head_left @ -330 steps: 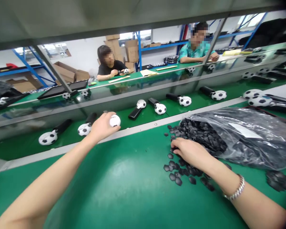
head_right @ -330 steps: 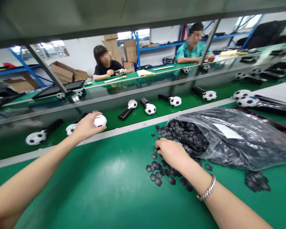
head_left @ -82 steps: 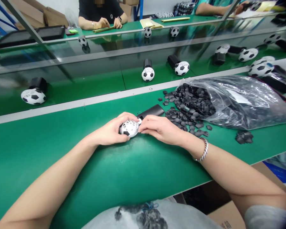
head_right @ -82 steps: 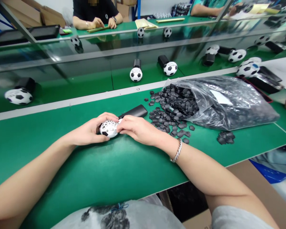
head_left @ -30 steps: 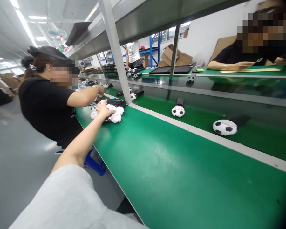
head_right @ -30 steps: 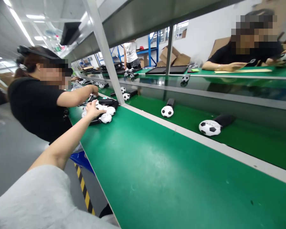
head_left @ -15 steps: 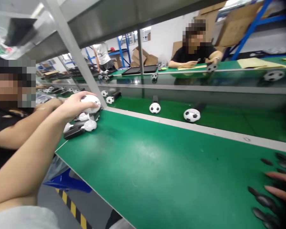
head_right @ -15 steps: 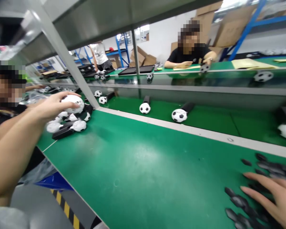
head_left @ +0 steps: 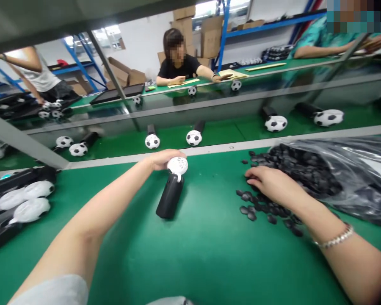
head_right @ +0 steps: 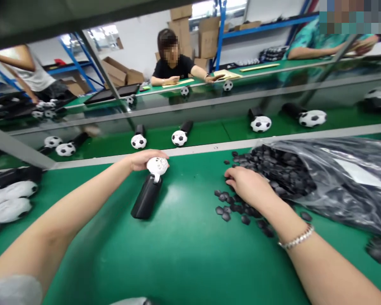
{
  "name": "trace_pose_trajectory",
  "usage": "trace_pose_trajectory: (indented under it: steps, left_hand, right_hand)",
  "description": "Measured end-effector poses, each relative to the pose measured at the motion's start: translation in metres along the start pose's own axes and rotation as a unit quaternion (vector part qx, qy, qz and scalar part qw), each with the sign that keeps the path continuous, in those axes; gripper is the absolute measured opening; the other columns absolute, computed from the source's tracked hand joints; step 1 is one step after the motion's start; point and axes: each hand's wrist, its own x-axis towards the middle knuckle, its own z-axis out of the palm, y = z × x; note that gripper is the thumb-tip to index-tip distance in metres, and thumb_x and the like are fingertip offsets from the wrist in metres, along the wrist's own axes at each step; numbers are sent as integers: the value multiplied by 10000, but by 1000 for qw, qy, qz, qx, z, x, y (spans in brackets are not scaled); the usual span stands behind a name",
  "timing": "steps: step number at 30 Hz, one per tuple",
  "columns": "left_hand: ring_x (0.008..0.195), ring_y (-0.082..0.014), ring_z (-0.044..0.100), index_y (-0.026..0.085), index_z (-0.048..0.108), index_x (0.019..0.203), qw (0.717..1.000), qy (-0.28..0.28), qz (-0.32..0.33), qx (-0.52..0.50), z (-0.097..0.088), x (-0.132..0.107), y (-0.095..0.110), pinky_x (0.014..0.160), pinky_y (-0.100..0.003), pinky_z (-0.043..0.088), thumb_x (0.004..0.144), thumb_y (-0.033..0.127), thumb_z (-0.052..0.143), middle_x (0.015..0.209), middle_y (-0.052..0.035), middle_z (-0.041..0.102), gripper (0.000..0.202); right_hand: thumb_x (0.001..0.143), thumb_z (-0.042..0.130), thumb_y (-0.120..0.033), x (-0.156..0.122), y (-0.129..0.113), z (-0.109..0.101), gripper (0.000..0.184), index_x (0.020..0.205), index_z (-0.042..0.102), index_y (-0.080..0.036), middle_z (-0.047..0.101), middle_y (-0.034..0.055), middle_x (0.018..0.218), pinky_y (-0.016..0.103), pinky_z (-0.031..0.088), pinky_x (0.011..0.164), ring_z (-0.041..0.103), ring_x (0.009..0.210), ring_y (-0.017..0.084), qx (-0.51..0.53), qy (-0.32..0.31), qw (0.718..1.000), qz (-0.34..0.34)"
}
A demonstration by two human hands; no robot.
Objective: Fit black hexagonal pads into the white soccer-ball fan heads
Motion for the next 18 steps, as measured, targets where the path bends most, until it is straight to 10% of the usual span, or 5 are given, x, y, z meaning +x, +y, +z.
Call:
trace_pose_trajectory:
  steps: [7,10,14,18]
  left_hand:
    - [1237,-347,287,195,256,1351,936,211,119,255,55,-16,3,1023,-479,338,523,473,810,1329,-139,274,1034]
    - [1198,-326,358,222,180,1389,936,156,112,296,68,-42,0,969,-440,415,554,360,790,1302,-131,312,1043]
    - [1191,-304,393,206,279,1362,959,62,73,266,46,-62,-15,997,-414,394,657,376,658,1322,-104,360,818]
    - [1219,-287,368,209,227,1376,961,173,33,216,2,-84,-35,963,-387,428,666,504,637,1383,-88,282,871]
  right_hand:
    - [837,528,-171,0,-5,-4,109,868,633,-169,630,61,848,262,440,663,610,764,192,-20,-35,999,29]
    - [848,515,-164,0,-7,-7,127,859,640,-173,621,65,858,256,428,650,602,754,186,-38,-41,998,22]
    - [865,493,-172,0,-10,-11,155,886,646,-180,617,62,859,257,410,604,594,726,185,-58,-52,996,34]
    - [874,483,-186,0,-10,-9,162,893,644,-190,633,48,868,255,397,571,593,726,185,-49,-44,997,49]
